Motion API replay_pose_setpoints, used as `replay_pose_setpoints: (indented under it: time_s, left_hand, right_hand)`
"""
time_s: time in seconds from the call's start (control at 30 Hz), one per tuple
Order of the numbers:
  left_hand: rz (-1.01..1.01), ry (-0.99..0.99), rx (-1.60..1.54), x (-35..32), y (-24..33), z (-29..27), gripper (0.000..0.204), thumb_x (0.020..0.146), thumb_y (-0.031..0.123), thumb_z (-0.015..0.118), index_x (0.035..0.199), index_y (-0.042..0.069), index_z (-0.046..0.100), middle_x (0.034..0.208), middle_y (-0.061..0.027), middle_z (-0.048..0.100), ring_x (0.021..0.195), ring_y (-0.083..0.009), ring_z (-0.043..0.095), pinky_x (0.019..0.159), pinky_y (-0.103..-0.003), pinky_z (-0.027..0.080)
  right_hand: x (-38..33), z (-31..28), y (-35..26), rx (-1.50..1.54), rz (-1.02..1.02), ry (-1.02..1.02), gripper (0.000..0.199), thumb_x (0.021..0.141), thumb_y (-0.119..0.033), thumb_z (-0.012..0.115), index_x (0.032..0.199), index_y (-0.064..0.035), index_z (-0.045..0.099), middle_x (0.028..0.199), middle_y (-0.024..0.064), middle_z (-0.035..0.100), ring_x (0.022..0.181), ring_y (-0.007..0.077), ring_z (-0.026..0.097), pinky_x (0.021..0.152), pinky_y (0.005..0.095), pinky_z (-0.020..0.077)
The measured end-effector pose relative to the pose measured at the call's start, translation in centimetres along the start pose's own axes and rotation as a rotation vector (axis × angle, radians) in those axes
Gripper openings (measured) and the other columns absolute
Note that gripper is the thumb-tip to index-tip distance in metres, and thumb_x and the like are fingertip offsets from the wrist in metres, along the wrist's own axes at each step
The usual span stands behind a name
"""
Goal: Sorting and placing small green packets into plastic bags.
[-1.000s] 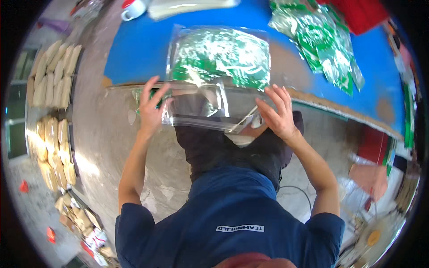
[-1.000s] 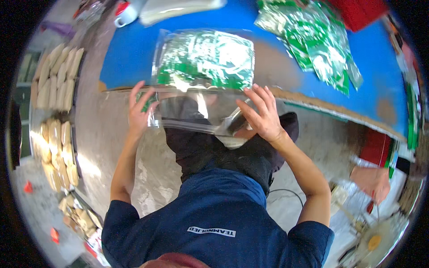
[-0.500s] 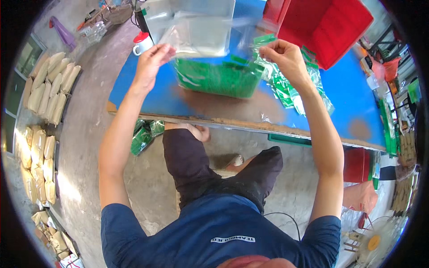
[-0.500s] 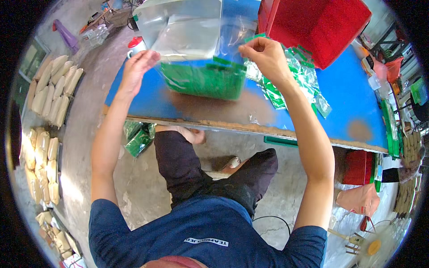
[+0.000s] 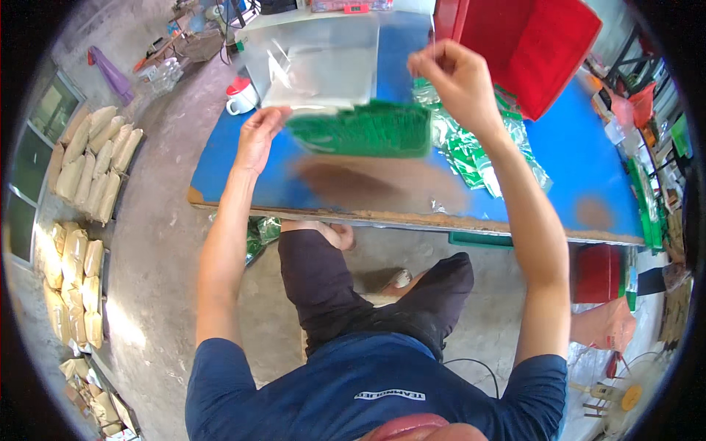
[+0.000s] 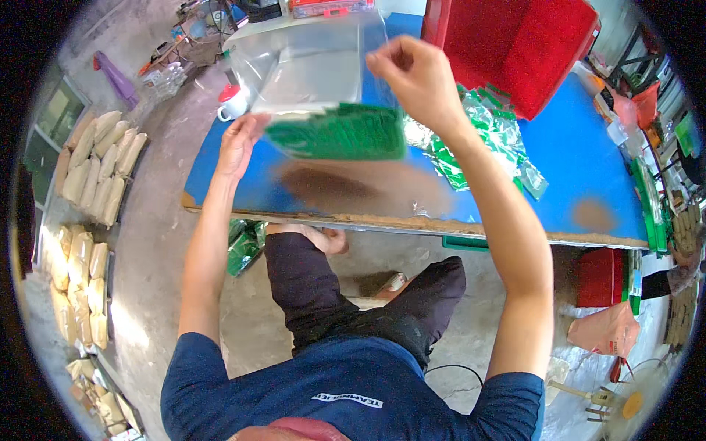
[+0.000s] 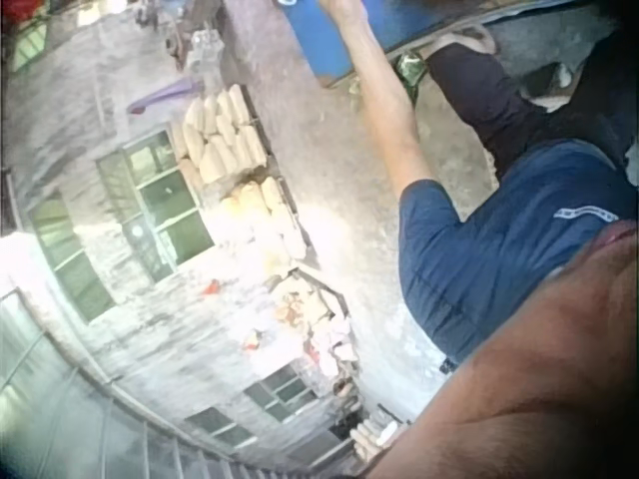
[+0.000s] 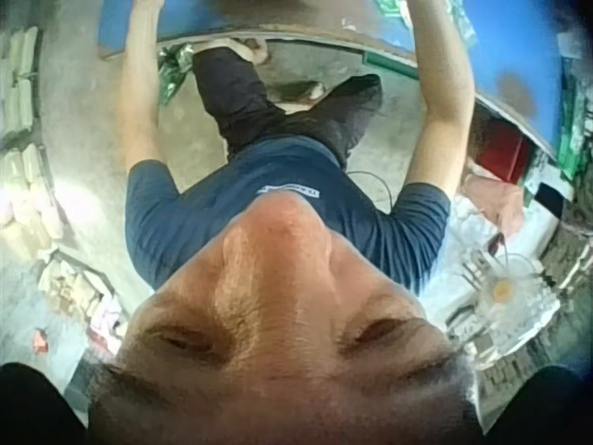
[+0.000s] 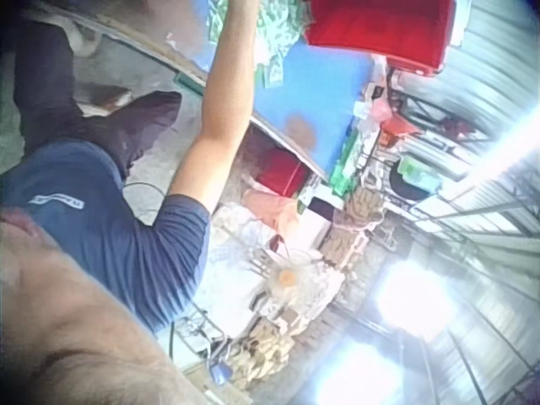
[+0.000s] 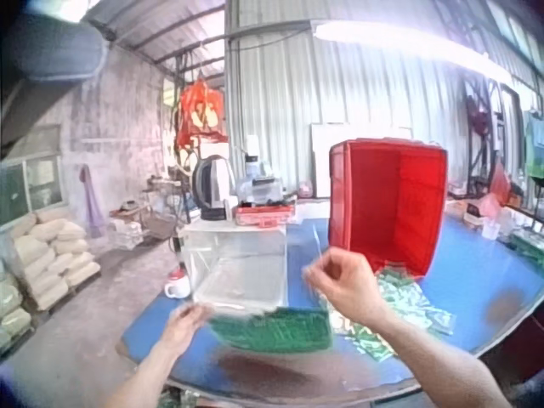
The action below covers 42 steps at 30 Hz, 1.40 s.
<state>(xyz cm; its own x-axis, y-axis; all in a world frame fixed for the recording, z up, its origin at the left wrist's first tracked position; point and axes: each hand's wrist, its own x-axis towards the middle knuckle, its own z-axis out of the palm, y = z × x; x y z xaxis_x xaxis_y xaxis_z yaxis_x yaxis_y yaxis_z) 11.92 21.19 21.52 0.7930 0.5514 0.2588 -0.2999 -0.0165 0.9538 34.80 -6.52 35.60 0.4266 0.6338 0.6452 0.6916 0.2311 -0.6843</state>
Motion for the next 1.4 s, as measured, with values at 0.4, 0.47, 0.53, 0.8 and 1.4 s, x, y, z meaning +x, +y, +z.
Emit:
replay_pose_setpoints:
  time_s: [0.4, 0.47, 0.53, 0.8, 1.4]
  left_hand:
    - [-0.178, -0.081, -0.255, 0.2, -6.4, 6.9, 0.047, 0.081, 0.000, 0.071, 0.126, 0.004, 0.056, 0.121, -0.0065, 0.063, 0.111, -0.0183, 0.059, 0.100, -0.035, 0.043]
    - [-0.037, -0.038, 0.000, 0.2, -5.5, 4.7, 0.038, 0.082, 0.001, 0.070, 0.119, 0.003, 0.061, 0.113, -0.0059, 0.067, 0.102, -0.0169, 0.062, 0.096, -0.034, 0.045]
    - [0.101, 0.109, 0.045, -0.7, -2.8, 2.8, 0.034, 0.083, 0.000, 0.069, 0.116, 0.003, 0.063, 0.108, -0.0053, 0.069, 0.098, -0.0157, 0.063, 0.093, -0.033, 0.047]
    - [0.473, -0.263, 1.397, -8.3, 0.6, -1.6, 0.049, 0.070, -0.010, 0.061, 0.115, 0.008, 0.065, 0.120, -0.0070, 0.065, 0.120, -0.0283, 0.055, 0.103, -0.040, 0.041]
    - [0.451, -0.530, 1.552, -1.3, -7.1, 10.9, 0.061, 0.094, 0.047, 0.048, 0.145, 0.013, 0.041, 0.154, -0.0122, 0.032, 0.144, -0.0334, 0.023, 0.118, -0.052, 0.010]
  right_hand:
    - [6.2, -0.3, -5.3, -0.232, -0.022, -0.107, 0.019, 0.091, -0.011, 0.060, 0.079, 0.0039, 0.062, 0.065, 0.0063, 0.062, 0.057, 0.0107, 0.056, 0.052, 0.0286, 0.0447]
    - [6.0, -0.8, -5.2, -0.238, 0.031, -0.171, 0.020, 0.091, -0.011, 0.057, 0.079, 0.0035, 0.061, 0.066, 0.0062, 0.061, 0.056, 0.0116, 0.055, 0.051, 0.0294, 0.0444]
    - [5.3, -1.9, -5.1, -0.142, 0.172, -0.235, 0.022, 0.096, -0.018, 0.057, 0.092, 0.0028, 0.063, 0.080, 0.0073, 0.068, 0.064, 0.0090, 0.060, 0.053, 0.0242, 0.0485]
    - [-14.7, -4.0, 6.9, -0.451, -0.028, -0.743, 0.034, 0.082, 0.002, 0.059, 0.116, -0.0027, 0.062, 0.120, 0.0127, 0.062, 0.118, 0.0304, 0.056, 0.098, 0.0402, 0.0454]
    - [-20.2, -4.5, 6.6, -0.428, 0.151, -0.275, 0.034, 0.087, -0.011, 0.064, 0.120, -0.0047, 0.057, 0.123, 0.0168, 0.058, 0.113, 0.0381, 0.056, 0.093, 0.0432, 0.0474]
